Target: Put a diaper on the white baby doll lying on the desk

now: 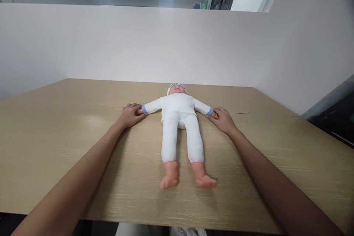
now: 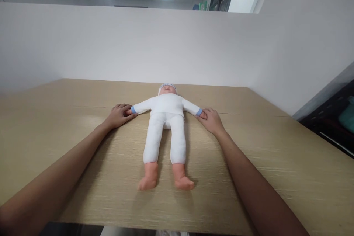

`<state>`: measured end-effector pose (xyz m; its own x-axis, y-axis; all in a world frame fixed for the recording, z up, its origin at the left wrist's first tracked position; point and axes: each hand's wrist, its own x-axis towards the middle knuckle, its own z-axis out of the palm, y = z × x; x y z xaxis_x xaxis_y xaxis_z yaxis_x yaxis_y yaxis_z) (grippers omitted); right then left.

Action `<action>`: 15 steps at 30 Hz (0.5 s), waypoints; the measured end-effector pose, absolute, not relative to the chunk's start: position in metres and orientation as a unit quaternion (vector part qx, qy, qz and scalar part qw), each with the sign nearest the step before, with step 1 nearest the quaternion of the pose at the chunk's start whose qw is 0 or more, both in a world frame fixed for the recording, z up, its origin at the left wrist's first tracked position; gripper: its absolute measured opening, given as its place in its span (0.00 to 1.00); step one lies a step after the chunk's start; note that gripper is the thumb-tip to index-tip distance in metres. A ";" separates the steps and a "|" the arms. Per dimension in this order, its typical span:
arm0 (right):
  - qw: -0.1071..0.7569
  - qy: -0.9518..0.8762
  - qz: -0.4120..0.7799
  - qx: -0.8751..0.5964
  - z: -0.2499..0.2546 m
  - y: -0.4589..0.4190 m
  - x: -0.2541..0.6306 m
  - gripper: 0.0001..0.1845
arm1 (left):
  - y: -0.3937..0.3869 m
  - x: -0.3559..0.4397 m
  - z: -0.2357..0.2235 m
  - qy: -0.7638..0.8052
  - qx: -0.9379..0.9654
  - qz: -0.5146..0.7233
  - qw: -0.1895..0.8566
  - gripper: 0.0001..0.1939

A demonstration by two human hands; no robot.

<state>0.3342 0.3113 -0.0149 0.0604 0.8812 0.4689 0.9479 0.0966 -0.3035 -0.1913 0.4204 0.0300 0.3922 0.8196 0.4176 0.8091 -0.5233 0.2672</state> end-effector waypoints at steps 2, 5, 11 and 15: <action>0.288 -0.684 -0.055 -0.668 -0.015 0.311 0.335 0.26 | 0.421 -0.191 0.029 0.488 0.834 0.258 0.012 0.31; 0.294 -0.682 -0.053 -0.668 -0.014 0.311 0.335 0.25 | 0.422 -0.191 0.028 0.490 0.832 0.260 0.013 0.32; 0.300 -0.642 -0.066 -0.702 -0.016 0.306 0.329 0.30 | 0.417 -0.191 0.028 0.499 0.829 0.250 0.023 0.31; 0.297 -0.573 -0.086 -0.759 -0.022 0.293 0.321 0.44 | 0.403 -0.190 0.030 0.514 0.820 0.250 0.030 0.38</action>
<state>0.3211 0.2926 -0.0220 0.3287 0.8185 0.4712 0.9211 -0.1676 -0.3514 -0.1899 0.4027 0.0298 0.3465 0.8583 0.3786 0.8281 -0.4694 0.3063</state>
